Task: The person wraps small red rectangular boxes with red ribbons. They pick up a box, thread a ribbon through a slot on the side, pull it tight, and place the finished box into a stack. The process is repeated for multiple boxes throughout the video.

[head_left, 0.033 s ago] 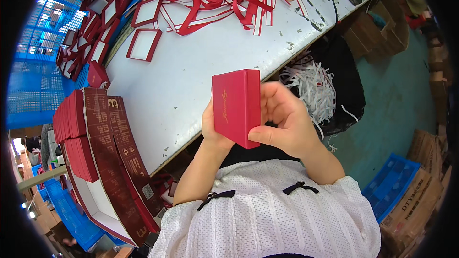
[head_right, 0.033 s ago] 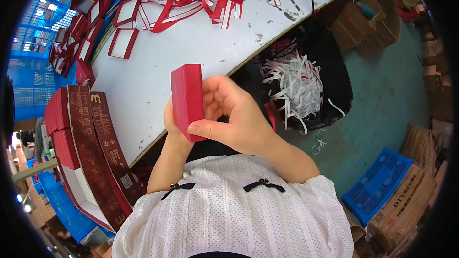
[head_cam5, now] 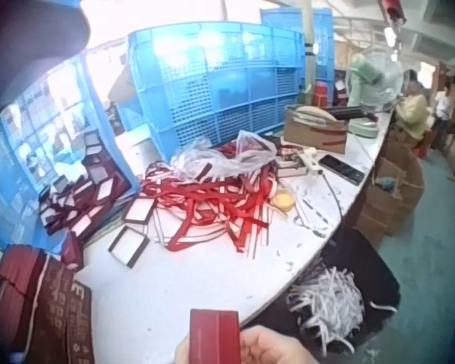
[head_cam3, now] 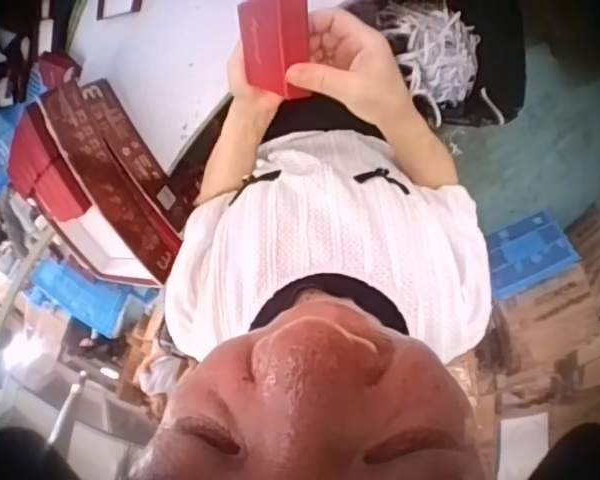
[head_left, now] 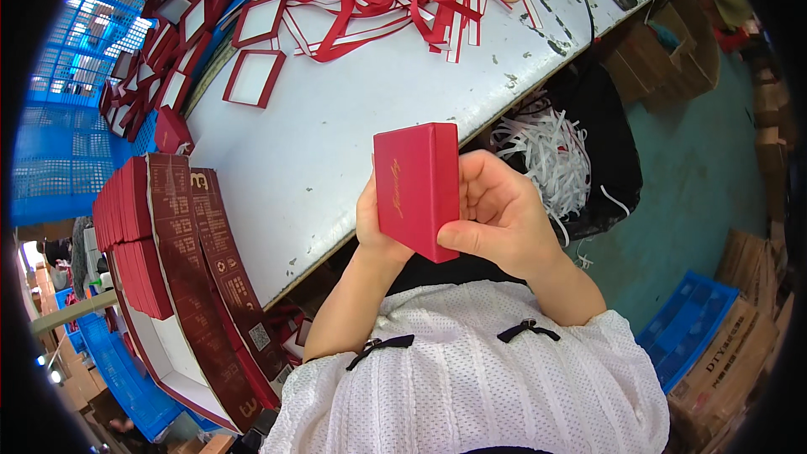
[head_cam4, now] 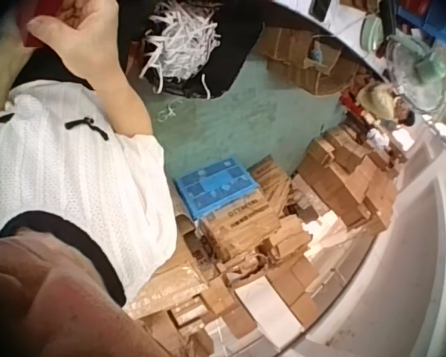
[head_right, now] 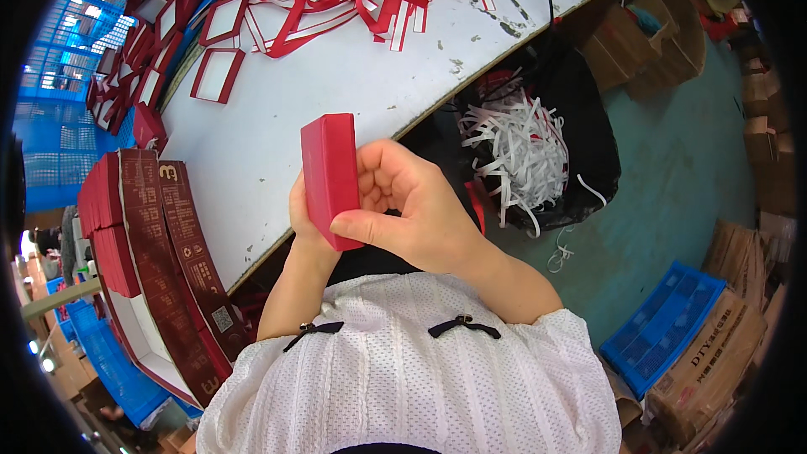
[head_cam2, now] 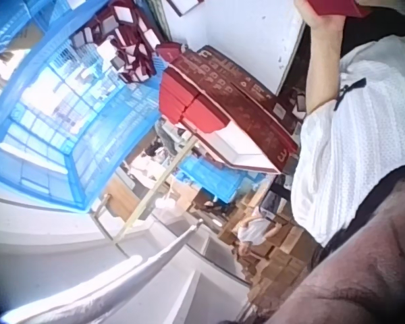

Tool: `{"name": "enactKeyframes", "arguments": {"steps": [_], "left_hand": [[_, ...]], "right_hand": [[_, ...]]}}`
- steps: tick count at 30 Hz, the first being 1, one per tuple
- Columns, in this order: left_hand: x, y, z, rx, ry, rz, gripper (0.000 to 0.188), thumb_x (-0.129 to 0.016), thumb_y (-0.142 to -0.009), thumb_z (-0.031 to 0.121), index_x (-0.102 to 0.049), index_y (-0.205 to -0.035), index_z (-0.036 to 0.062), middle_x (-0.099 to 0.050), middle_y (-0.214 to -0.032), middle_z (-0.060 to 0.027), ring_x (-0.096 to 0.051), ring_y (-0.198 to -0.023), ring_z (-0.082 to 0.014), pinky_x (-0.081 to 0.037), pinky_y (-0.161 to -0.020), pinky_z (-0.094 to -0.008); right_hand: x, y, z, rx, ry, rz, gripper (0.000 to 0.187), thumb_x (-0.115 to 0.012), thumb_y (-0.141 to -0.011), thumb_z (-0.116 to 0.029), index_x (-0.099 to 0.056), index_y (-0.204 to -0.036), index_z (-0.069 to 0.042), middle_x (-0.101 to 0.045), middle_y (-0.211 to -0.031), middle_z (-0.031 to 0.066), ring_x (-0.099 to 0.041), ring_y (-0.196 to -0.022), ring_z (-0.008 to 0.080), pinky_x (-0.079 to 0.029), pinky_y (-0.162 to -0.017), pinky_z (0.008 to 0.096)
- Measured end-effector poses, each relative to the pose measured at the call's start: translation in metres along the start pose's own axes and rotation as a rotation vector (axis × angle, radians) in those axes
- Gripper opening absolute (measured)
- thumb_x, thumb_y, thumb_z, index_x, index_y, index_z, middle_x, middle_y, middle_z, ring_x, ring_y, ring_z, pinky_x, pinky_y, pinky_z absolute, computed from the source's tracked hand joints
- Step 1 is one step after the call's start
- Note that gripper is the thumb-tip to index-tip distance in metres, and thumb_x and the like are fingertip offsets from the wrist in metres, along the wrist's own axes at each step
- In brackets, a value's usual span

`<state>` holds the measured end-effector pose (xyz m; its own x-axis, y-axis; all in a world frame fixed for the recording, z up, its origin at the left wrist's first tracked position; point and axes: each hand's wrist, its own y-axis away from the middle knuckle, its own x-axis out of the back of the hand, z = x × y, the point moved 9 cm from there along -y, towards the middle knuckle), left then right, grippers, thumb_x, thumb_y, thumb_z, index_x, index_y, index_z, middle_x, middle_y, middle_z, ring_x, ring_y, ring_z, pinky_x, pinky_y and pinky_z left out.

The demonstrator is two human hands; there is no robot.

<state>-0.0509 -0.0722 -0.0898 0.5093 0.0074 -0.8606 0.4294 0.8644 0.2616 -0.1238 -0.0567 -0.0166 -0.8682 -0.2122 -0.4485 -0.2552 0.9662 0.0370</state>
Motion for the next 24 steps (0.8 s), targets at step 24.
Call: {"name": "enactKeyframes", "arguments": {"steps": [24], "left_hand": [[0.002, 0.102, 0.087, -0.274, -1.039, -0.073, 0.004, -0.052, -0.077, 0.007, -0.05, -0.08, 0.0044, -0.054, -0.079, -0.0047, -0.05, -0.086, -0.0153, -0.038, -0.079, -0.0327]], "right_hand": [[0.085, -0.115, -0.022, 0.585, 1.227, 0.515, 0.035, -0.064, -0.067, -0.013, -0.047, -0.094, 0.0, -0.049, -0.086, 0.0112, -0.047, -0.08, 0.0241, -0.038, -0.07, 0.0324]]}}
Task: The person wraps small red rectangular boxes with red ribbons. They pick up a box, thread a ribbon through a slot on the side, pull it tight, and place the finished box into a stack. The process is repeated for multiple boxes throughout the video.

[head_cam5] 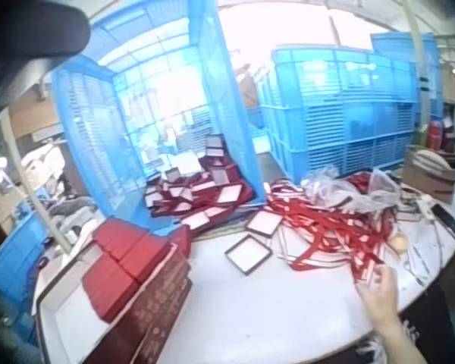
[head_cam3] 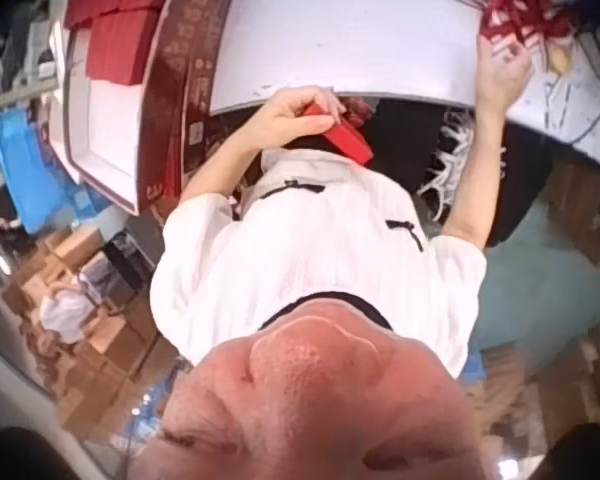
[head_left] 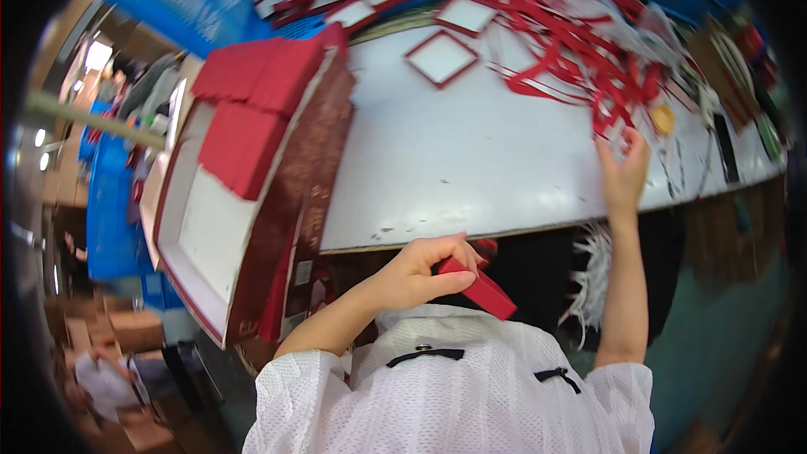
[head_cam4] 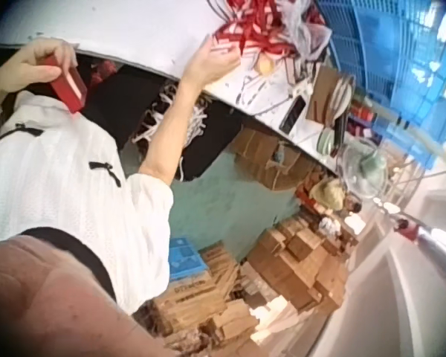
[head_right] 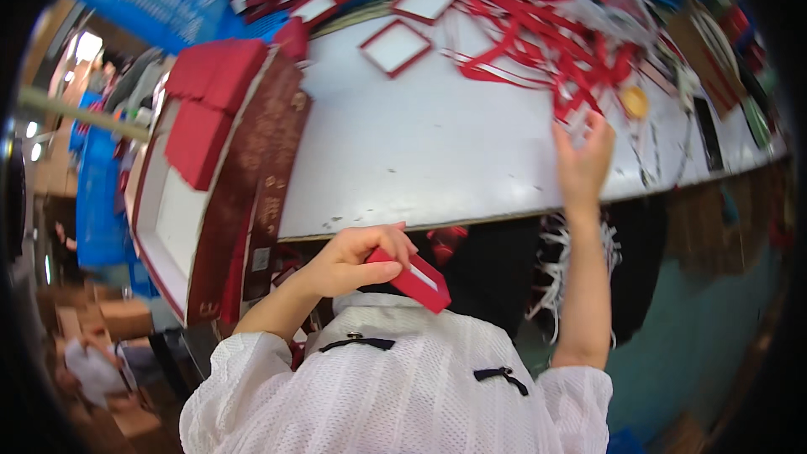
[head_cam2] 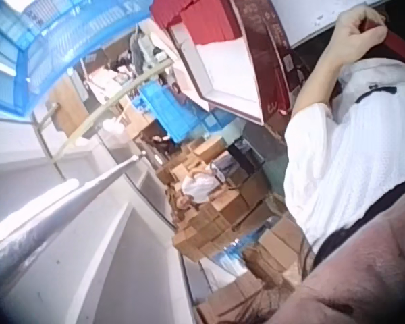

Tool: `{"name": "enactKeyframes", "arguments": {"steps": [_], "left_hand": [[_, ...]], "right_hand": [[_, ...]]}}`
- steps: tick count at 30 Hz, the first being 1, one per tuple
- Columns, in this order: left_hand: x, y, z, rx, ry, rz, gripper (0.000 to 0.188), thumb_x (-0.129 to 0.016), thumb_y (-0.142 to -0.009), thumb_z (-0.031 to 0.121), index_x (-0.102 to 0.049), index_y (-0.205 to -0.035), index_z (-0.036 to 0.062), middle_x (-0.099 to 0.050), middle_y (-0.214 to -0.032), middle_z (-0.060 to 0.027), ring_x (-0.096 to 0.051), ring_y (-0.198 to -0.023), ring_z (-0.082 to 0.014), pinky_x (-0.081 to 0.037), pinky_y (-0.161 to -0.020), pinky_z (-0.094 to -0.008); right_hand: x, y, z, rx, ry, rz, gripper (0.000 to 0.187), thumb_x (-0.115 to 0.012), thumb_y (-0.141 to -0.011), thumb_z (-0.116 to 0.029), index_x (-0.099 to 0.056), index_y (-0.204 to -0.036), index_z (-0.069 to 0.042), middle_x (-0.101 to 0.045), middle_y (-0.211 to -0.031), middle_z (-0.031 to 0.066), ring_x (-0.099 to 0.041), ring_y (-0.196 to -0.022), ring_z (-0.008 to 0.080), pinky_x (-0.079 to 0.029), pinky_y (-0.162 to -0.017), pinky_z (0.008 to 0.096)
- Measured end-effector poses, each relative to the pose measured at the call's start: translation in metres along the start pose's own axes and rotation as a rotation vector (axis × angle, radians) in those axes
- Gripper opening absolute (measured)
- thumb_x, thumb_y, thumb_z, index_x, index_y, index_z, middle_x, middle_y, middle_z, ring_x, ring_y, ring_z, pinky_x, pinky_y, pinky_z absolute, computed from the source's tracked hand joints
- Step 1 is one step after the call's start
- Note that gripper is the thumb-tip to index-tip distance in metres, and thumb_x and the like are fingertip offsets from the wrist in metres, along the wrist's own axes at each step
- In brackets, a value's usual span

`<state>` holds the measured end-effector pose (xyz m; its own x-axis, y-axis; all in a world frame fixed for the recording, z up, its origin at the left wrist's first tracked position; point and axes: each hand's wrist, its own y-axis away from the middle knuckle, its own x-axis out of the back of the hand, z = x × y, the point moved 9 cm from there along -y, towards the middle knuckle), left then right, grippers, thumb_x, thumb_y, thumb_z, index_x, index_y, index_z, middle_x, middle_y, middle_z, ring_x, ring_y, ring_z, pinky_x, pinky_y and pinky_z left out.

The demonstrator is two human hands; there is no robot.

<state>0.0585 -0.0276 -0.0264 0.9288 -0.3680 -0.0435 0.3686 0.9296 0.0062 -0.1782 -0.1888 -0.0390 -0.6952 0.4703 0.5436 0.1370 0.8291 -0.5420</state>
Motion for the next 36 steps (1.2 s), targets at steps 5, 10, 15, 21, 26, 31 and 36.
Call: {"name": "enactKeyframes", "arguments": {"steps": [5, 10, 15, 21, 26, 31, 36], "left_hand": [[0.09, 0.09, 0.135, -0.577, 0.138, 0.508, 0.011, -0.046, -0.082, 0.016, -0.046, -0.085, 0.0051, -0.054, -0.09, -0.0131, -0.045, -0.101, -0.0281, -0.025, -0.093, -0.0476], [0.237, 0.183, 0.186, -0.692, 0.082, 1.12, 0.027, -0.039, -0.086, 0.021, -0.048, -0.104, 0.0026, -0.051, -0.107, -0.0104, -0.045, -0.103, -0.0201, -0.03, -0.092, -0.0391], [0.353, 0.196, 0.094, -0.251, 0.104, 1.228, 0.02, -0.044, -0.084, 0.021, -0.051, -0.093, 0.0047, -0.056, -0.097, -0.0061, -0.05, -0.093, -0.0179, -0.033, -0.087, -0.0346], [0.327, 0.142, 0.073, -0.089, 0.048, 0.975, 0.021, -0.039, -0.087, 0.023, -0.047, -0.096, 0.0067, -0.054, -0.097, -0.0046, -0.051, -0.09, -0.0155, -0.039, -0.078, -0.0331], [0.325, 0.15, 0.1, 0.098, -0.425, 1.221, 0.026, -0.04, -0.087, 0.028, -0.05, -0.094, 0.0057, -0.054, -0.09, -0.0027, -0.049, -0.083, -0.0102, -0.039, -0.072, -0.0264], [0.164, 0.049, 0.168, -0.322, -0.941, 0.763, 0.018, -0.051, -0.081, 0.016, -0.052, -0.093, 0.003, -0.053, -0.084, -0.0031, -0.049, -0.078, -0.0088, -0.04, -0.067, -0.0223], [0.013, -0.039, 0.12, -0.155, -0.764, 0.094, 0.01, -0.054, -0.076, 0.01, -0.052, -0.079, 0.0, -0.053, -0.072, -0.0057, -0.052, -0.065, -0.0133, -0.041, -0.055, -0.0239]], "right_hand": [[-0.023, -0.002, 0.003, 0.079, 0.092, -0.196, 0.013, -0.056, -0.074, -0.01, -0.048, -0.075, 0.0, -0.052, -0.069, 0.0126, -0.051, -0.062, 0.0268, -0.04, -0.056, 0.0328], [-0.024, 0.012, -0.043, 0.242, -0.031, -0.219, 0.007, -0.055, -0.072, -0.003, -0.05, -0.073, 0.0, -0.052, -0.071, 0.0118, -0.051, -0.063, 0.0274, -0.04, -0.056, 0.0332], [-0.005, 0.03, -0.112, 0.536, -0.173, -0.154, 0.009, -0.055, -0.07, 0.004, -0.051, -0.077, 0.001, -0.055, -0.077, 0.012, -0.054, -0.065, 0.0244, -0.043, -0.056, 0.029], [0.004, 0.034, -0.101, 0.069, -0.518, -0.36, 0.007, -0.05, -0.077, 0.003, -0.053, -0.083, 0.001, -0.057, -0.076, 0.0076, -0.052, -0.053, 0.0099, -0.042, -0.048, 0.0191], [0.004, 0.038, -0.105, -0.141, -0.846, -0.462, 0.014, -0.049, -0.079, 0.001, -0.055, -0.092, 0.0, -0.056, -0.072, 0.0028, -0.047, -0.051, 0.0031, -0.039, -0.046, 0.0151], [-0.006, 0.048, -0.123, -0.382, -1.039, -0.592, 0.021, -0.049, -0.08, -0.002, -0.049, -0.101, 0.0, -0.052, -0.064, 0.0012, -0.046, -0.049, 0.0028, -0.038, -0.044, 0.0142], [0.005, 0.049, -0.142, -0.374, -1.158, -0.55, 0.023, -0.045, -0.082, -0.002, -0.038, -0.105, 0.0, -0.051, -0.066, 0.0024, -0.05, -0.051, 0.0057, -0.04, -0.047, 0.0157]]}}
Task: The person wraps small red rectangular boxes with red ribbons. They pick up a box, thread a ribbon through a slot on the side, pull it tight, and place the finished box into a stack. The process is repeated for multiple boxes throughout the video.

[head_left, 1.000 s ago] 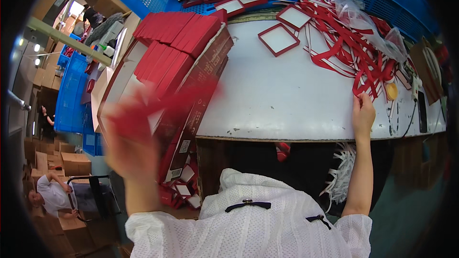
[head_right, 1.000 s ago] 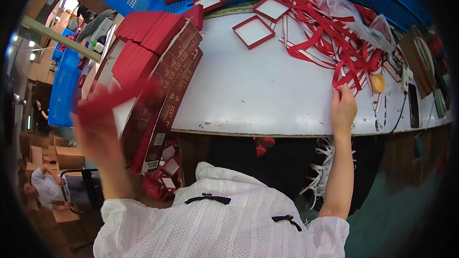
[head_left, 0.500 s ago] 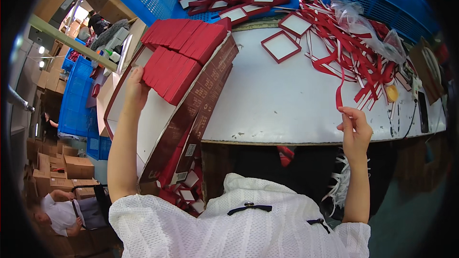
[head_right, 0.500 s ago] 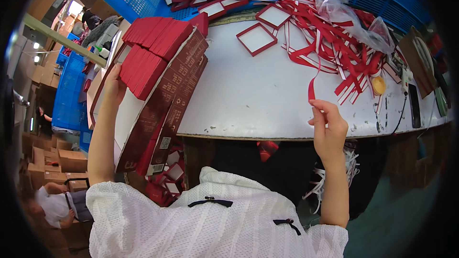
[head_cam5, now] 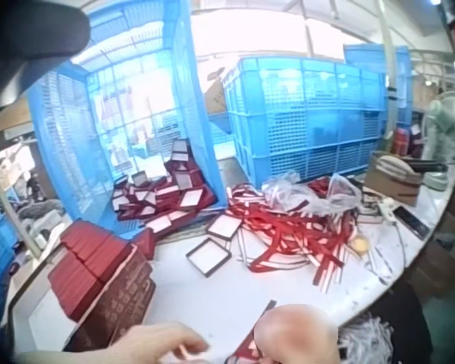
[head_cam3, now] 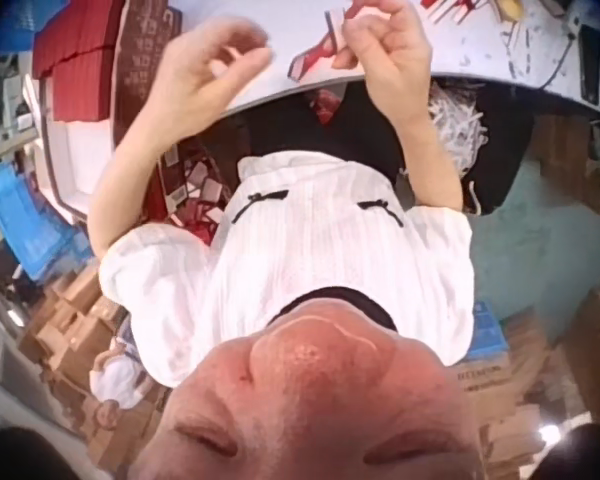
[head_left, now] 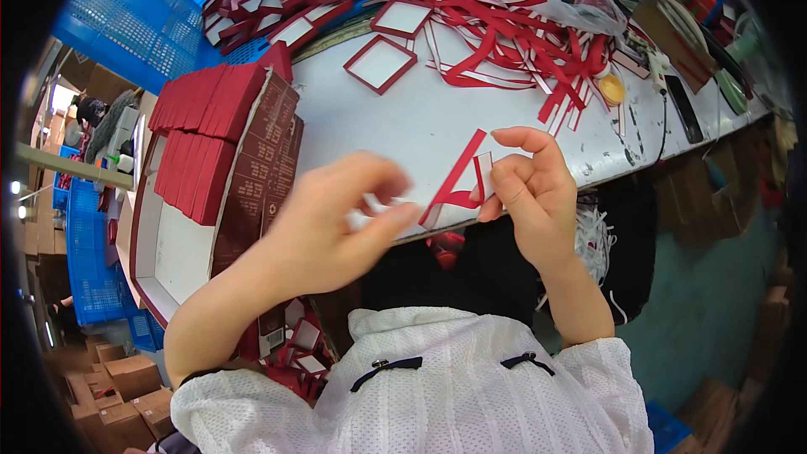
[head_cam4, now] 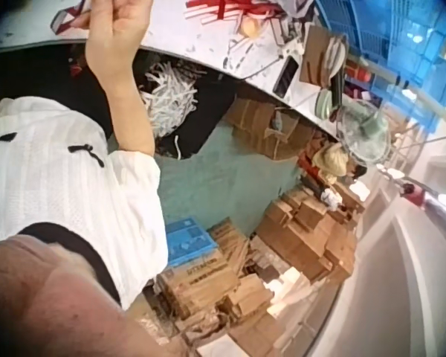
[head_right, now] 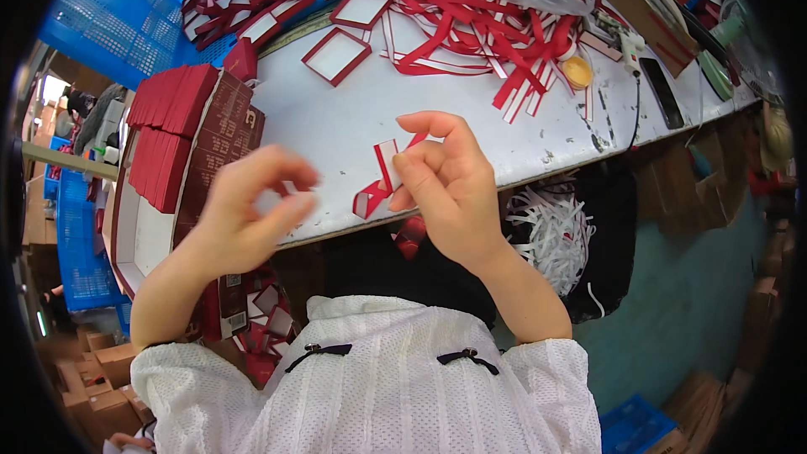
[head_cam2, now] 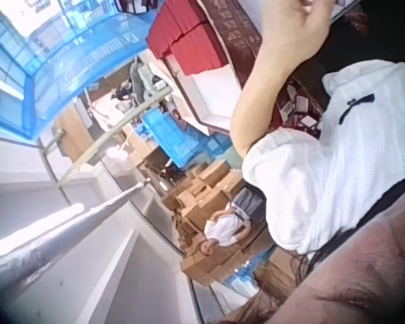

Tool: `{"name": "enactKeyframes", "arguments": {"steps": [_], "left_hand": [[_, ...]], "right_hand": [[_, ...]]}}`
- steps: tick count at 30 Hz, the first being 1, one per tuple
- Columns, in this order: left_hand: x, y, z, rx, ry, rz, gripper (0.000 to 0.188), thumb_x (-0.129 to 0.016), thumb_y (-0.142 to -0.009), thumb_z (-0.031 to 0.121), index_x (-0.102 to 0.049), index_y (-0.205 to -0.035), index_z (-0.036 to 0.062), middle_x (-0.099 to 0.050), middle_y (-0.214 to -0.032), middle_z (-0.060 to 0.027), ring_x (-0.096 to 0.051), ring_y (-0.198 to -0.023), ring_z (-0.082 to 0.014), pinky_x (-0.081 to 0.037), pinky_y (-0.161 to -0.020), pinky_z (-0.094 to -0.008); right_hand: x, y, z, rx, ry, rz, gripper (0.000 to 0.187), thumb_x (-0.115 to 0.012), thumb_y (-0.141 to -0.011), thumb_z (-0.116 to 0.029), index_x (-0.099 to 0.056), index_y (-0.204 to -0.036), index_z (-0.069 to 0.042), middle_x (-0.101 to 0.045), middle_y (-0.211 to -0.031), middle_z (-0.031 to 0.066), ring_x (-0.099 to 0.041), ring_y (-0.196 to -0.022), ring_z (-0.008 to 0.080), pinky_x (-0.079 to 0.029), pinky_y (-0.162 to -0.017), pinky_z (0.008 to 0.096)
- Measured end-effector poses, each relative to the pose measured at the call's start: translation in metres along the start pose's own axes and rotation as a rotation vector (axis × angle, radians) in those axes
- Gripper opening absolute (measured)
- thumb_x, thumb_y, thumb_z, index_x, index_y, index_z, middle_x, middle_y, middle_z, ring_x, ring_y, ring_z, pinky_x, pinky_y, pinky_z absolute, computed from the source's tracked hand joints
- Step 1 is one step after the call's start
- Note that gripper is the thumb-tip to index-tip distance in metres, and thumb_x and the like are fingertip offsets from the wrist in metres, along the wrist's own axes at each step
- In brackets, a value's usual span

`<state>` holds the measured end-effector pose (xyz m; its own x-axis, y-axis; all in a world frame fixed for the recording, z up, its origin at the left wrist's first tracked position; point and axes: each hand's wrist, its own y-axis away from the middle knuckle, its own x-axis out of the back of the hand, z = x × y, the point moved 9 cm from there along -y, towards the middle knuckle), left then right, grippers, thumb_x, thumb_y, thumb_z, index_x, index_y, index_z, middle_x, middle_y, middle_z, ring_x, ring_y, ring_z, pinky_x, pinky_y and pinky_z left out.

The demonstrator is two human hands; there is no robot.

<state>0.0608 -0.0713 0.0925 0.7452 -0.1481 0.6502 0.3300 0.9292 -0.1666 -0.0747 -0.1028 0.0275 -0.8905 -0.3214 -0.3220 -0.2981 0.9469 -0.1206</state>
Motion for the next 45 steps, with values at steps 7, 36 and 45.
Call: {"name": "enactKeyframes", "arguments": {"steps": [7, 36, 45], "left_hand": [[-0.075, -0.038, 0.002, 0.026, 0.213, -0.202, 0.012, -0.049, -0.078, 0.01, -0.051, -0.075, -0.0015, -0.051, -0.06, -0.006, -0.048, -0.055, -0.0115, -0.038, -0.049, -0.0234], [-0.142, -0.023, -0.02, -0.086, 0.202, 0.05, 0.013, -0.047, -0.078, 0.001, -0.051, -0.066, -0.0031, -0.047, -0.054, 0.0005, -0.039, -0.051, -0.0039, -0.03, -0.046, -0.0189], [-0.142, -0.012, -0.037, 0.067, 0.968, 0.427, 0.016, -0.04, -0.077, 0.003, -0.052, -0.071, -0.0047, -0.056, -0.082, -0.0108, -0.055, -0.073, -0.0172, -0.043, -0.066, -0.0246]], "right_hand": [[0.022, 0.018, -0.004, -0.006, 0.163, 0.07, 0.025, -0.05, -0.079, -0.005, -0.037, -0.1, -0.003, -0.052, -0.064, 0.001, -0.048, -0.054, 0.0047, -0.039, -0.049, 0.0174], [0.035, 0.069, -0.018, 0.733, 1.213, 0.13, 0.01, -0.055, -0.06, -0.009, -0.048, -0.062, -0.004, -0.048, -0.055, 0.0057, -0.05, -0.049, 0.0189, -0.04, -0.043, 0.0287], [0.136, 0.072, 0.064, 0.089, -0.895, 0.497, 0.011, -0.043, -0.079, -0.007, -0.053, -0.076, -0.004, -0.059, -0.079, 0.0129, -0.055, -0.058, 0.0139, -0.045, -0.052, 0.0246]]}}
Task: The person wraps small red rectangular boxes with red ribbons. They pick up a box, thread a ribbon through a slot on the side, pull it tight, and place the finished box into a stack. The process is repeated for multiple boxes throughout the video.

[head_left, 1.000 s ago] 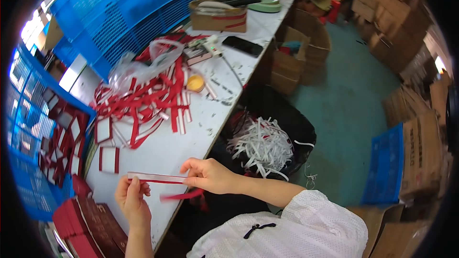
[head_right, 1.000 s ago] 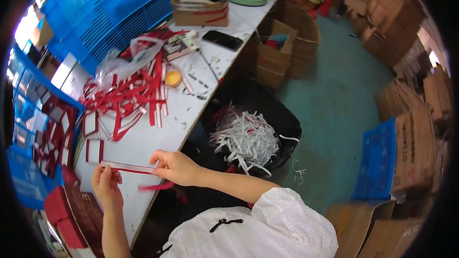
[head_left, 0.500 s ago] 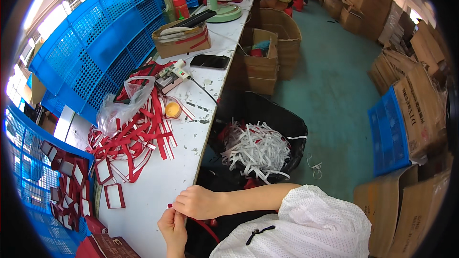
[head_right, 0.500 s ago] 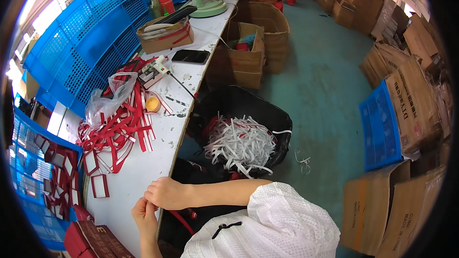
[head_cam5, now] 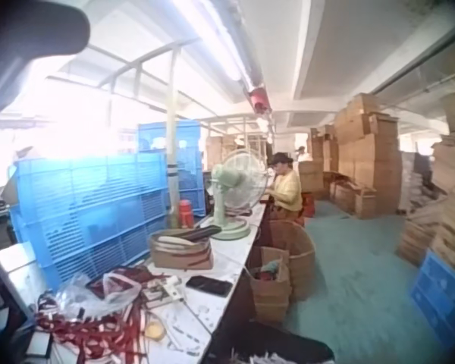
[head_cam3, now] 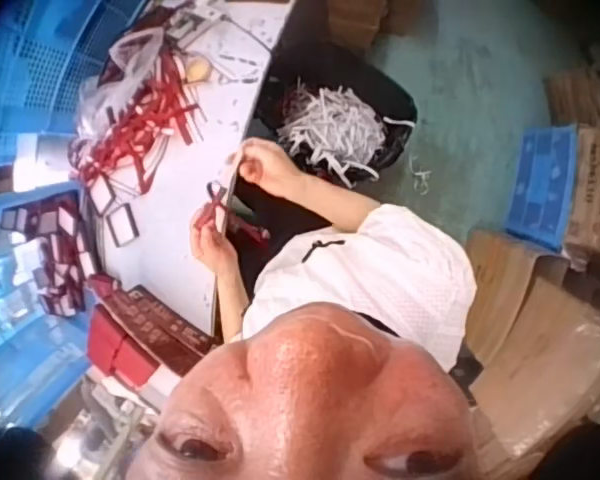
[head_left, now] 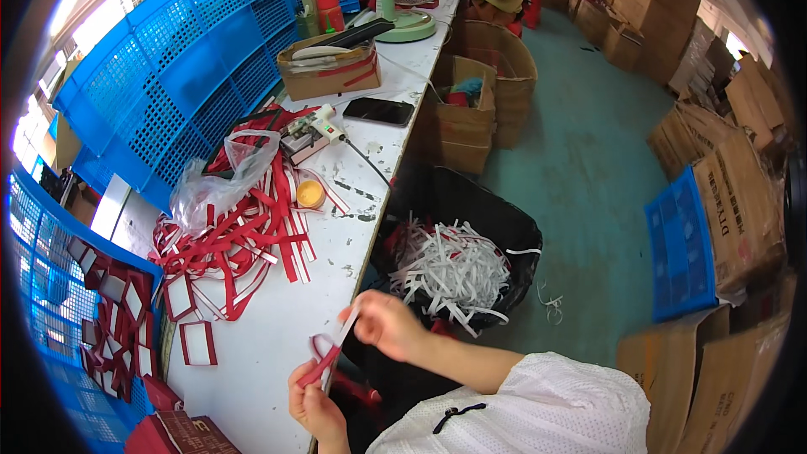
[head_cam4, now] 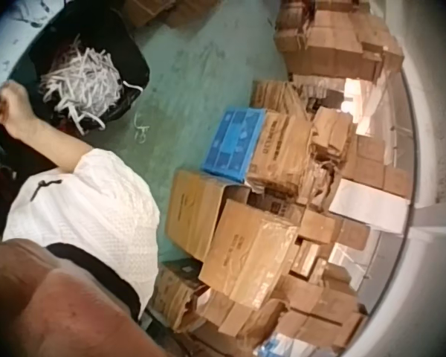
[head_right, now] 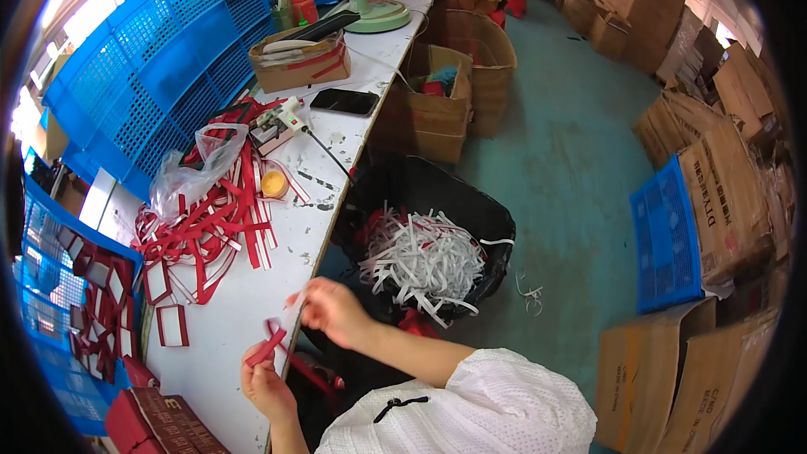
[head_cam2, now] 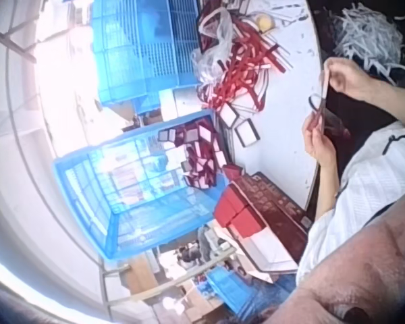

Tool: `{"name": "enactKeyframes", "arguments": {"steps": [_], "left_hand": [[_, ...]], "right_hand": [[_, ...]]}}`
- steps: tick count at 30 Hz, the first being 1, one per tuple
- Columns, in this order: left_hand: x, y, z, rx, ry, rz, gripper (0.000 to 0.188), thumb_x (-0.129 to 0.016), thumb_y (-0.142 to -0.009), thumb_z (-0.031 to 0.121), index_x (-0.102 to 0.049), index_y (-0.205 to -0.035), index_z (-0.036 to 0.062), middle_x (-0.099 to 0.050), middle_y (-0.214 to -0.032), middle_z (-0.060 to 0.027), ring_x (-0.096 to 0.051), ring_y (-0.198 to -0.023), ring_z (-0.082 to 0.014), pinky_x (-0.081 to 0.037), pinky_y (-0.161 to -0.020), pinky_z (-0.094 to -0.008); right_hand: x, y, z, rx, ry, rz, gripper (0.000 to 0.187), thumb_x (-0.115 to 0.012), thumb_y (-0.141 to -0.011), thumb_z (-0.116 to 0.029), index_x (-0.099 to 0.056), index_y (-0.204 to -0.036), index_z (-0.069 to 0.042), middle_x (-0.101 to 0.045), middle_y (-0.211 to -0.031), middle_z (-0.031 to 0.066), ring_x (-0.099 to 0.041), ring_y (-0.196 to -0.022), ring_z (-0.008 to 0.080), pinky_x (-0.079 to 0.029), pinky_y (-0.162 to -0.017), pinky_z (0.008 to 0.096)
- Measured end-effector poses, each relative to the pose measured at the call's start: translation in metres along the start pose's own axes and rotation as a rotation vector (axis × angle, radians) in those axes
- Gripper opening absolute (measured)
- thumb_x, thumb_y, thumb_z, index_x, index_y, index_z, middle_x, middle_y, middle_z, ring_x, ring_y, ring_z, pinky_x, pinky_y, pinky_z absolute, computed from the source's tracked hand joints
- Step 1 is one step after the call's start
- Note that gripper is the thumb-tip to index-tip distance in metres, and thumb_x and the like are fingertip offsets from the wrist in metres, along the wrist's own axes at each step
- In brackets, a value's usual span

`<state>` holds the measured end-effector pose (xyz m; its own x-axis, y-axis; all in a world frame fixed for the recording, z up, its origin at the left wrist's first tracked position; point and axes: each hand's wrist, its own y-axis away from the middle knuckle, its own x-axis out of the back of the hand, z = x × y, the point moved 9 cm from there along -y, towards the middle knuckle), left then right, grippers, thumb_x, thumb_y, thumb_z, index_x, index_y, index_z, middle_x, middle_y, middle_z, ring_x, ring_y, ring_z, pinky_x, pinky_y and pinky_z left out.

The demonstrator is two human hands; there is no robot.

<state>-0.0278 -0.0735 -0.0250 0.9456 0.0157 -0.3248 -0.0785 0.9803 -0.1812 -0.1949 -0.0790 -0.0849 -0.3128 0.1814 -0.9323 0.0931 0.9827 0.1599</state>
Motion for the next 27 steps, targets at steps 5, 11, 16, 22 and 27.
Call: {"name": "enactKeyframes", "arguments": {"steps": [5, 11, 16, 22, 27], "left_hand": [[0.062, -0.015, 0.005, 0.209, 0.433, 0.029, 0.008, -0.044, -0.076, 0.011, -0.047, -0.077, 0.0042, -0.053, -0.101, -0.0169, -0.054, -0.092, -0.0264, -0.044, -0.08, -0.0396], [0.118, -0.028, 0.063, 0.106, 0.908, -0.104, 0.021, -0.047, -0.077, 0.008, -0.048, -0.097, 0.0019, -0.055, -0.094, -0.0106, -0.056, -0.085, -0.0223, -0.044, -0.079, -0.039], [0.077, -0.026, 0.101, 0.157, 0.895, -0.206, 0.01, -0.044, -0.076, 0.005, -0.046, -0.086, 0.0034, -0.053, -0.075, -0.0086, -0.055, -0.068, -0.0185, -0.047, -0.066, -0.0311], [0.028, -0.011, 0.067, 0.314, 0.056, -0.077, 0.008, -0.044, -0.073, 0.006, -0.047, -0.076, -0.001, -0.053, -0.072, -0.0107, -0.056, -0.063, -0.0238, -0.05, -0.064, -0.0372], [-0.027, -0.03, 0.01, 0.25, -0.267, -0.46, 0.016, -0.044, -0.08, 0.002, -0.058, -0.083, -0.0036, -0.054, -0.085, -0.0102, -0.053, -0.072, -0.0141, -0.043, -0.065, -0.0237]], "right_hand": [[0.124, -0.022, -0.073, 0.223, -0.034, 0.36, 0.011, -0.044, -0.078, -0.01, -0.051, -0.074, -0.002, -0.058, -0.084, 0.0154, -0.057, -0.073, 0.0221, -0.048, -0.066, 0.0294], [0.287, -0.006, -0.148, 0.432, 0.381, 0.833, 0.014, -0.048, -0.068, -0.01, -0.049, -0.081, -0.004, -0.053, -0.084, 0.013, -0.052, -0.085, 0.0231, -0.04, -0.076, 0.0345], [0.336, 0.011, -0.193, 0.466, 1.11, 1.112, 0.037, -0.048, -0.064, -0.01, -0.044, -0.101, -0.002, -0.053, -0.091, 0.0153, -0.05, -0.09, 0.029, -0.039, -0.079, 0.0357], [0.018, -0.019, -0.106, 0.523, 1.603, 0.181, 0.022, -0.049, -0.075, -0.006, -0.052, -0.095, -0.001, -0.053, -0.094, 0.012, -0.053, -0.086, 0.0255, -0.043, -0.072, 0.0305], [-0.152, 0.047, -0.02, 0.965, 1.983, -0.552, 0.028, -0.062, -0.068, -0.017, -0.055, -0.089, 0.0, -0.056, -0.088, 0.0113, -0.055, -0.075, 0.0229, -0.043, -0.065, 0.0324]]}}
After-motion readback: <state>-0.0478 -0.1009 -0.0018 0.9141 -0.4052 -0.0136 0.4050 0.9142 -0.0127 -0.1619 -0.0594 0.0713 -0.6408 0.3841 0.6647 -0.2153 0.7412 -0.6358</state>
